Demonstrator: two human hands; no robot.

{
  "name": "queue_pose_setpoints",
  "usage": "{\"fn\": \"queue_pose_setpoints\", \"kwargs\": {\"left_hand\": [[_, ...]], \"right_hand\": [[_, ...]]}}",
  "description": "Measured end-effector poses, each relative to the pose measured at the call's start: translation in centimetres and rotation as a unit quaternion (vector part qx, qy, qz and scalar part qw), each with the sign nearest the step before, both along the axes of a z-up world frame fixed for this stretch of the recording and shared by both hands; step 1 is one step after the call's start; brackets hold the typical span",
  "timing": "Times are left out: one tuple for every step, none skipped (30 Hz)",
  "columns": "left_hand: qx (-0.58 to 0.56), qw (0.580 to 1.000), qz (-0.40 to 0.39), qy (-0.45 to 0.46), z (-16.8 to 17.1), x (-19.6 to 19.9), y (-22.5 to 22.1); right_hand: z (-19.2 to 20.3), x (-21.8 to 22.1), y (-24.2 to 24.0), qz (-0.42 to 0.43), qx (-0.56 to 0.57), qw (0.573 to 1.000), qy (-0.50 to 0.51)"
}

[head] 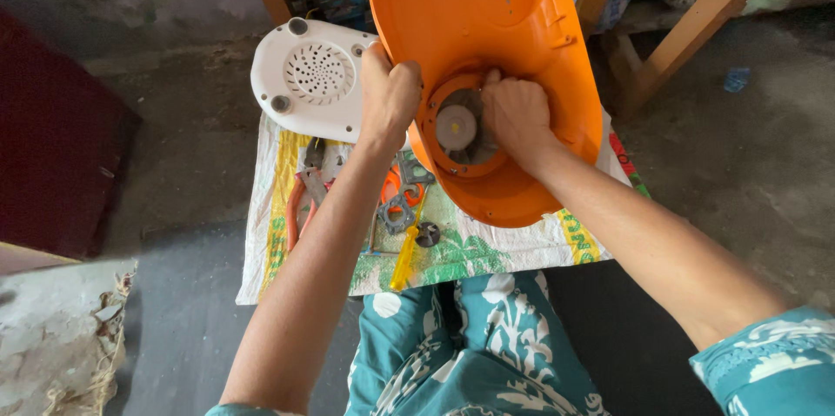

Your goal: The person assembles the plastic components of a blender housing, fitting the white inner motor mount into the orange outer casing and securing it using a yellow-handled screwdriver.

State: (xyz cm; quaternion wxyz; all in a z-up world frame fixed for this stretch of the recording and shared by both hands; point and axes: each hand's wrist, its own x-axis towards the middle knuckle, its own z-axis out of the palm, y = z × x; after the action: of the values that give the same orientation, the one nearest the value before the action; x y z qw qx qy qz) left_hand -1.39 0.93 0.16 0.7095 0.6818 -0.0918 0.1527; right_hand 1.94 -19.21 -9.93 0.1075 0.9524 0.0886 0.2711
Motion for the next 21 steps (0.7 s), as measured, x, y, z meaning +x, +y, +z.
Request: {"fn": "queue_pose_setpoints", "kwargs": {"left_hand": [[-0.001, 1.0, 0.004, 0.001, 0.0, -0.1, 0.1], [0.0, 1.0, -0.001, 0.0, 0.0, -0.1, 0.2], [0.0, 1.0, -0.006, -0.001, 0.0, -0.1, 0.2], [0.002, 1.0, -0.011, -0.002, 0.0, -0.2, 0.3], [-0.001, 1.0, -0.009, -0.004, 0.0, -0.3, 0.4], [-0.005, 1.0, -0.009, -0.006, 0.0, -0.4, 0.3], [-0.008, 1.0, -0.008, -0.007, 0.0, -0.4, 0.3], [-0.007, 1.0, -0.007, -0.002, 0.1, -0.4, 0.2], [-0.006, 1.0, -0.005, 0.002, 0.2, -0.4, 0.2], [-0.005, 1.0, -0.004, 0.007, 0.3, -0.4, 0.2], [-0.008, 1.0, -0.006, 0.007, 0.3, -0.5, 0.2], [-0.011, 1.0, -0.008, 0.006, 0.4, -0.4, 0.3], [-0.014, 1.0, -0.01, 0.004, 0.5, -0.3, 0.3], [-0.008, 1.0, -0.006, 0.005, 0.5, -0.3, 0.3], [-0.002, 1.0, -0.003, 0.006, 0.4, -0.4, 0.4], [0.004, 1.0, 0.002, 0.009, 0.2, -0.4, 0.5], [-0.002, 1.0, -0.002, 0.006, 0.1, -0.4, 0.5], [-0.007, 1.0, -0.005, 0.005, 0.0, -0.4, 0.5], [-0.013, 1.0, -0.009, 0.005, -0.2, -0.3, 0.6], [-0.01, 1.0, -0.006, -0.003, -0.3, -0.2, 0.5], [-0.008, 1.0, -0.004, -0.01, -0.4, -0.2, 0.5]], "right_hand": [[0.0, -0.4, 0.2, -0.008, 0.006, 1.0, -0.009], [0.0, -0.6, 0.4, -0.016, 0.012, 1.0, -0.018], [0.0, -0.7, 0.6, -0.016, 0.01, 1.0, -0.023], [0.0, -0.8, 0.7, -0.017, 0.009, 0.999, -0.028], [0.0, -0.6, 0.8, -0.018, 0.007, 0.999, -0.033], [-0.1, -0.4, 0.7, -0.014, 0.0, 1.0, -0.027], [-0.1, 0.0, 0.7, -0.011, -0.008, 1.0, -0.02], [-0.2, 0.2, 0.6, -0.008, -0.017, 1.0, -0.014], [-0.2, 0.4, 0.3, -0.003, -0.009, 1.0, -0.001], [-0.2, 0.4, 0.0, 0.002, -0.002, 1.0, 0.013], [-0.1, 0.4, -0.2, 0.008, 0.006, 1.0, 0.026], [0.1, 0.4, -0.2, 0.0, 0.009, 1.0, 0.028], [0.3, 0.2, 0.0, -0.008, 0.012, 0.999, 0.031], [0.5, 0.1, 0.5, -0.015, 0.015, 0.999, 0.033], [0.7, -0.3, 0.8, -0.016, 0.017, 1.0, 0.008], [0.7, -0.9, 1.1, -0.018, 0.019, 1.0, -0.017], [0.8, -1.3, 1.4, -0.019, 0.022, 0.999, -0.041], [0.8, -1.4, 1.6, -0.018, 0.019, 0.998, -0.054], [0.8, -1.4, 1.7, -0.016, 0.016, 0.998, -0.066], [0.7, -1.3, 1.6, -0.017, 0.012, 0.997, -0.079], [0.5, -1.0, 1.4, -0.018, 0.004, 0.998, -0.054]]}}
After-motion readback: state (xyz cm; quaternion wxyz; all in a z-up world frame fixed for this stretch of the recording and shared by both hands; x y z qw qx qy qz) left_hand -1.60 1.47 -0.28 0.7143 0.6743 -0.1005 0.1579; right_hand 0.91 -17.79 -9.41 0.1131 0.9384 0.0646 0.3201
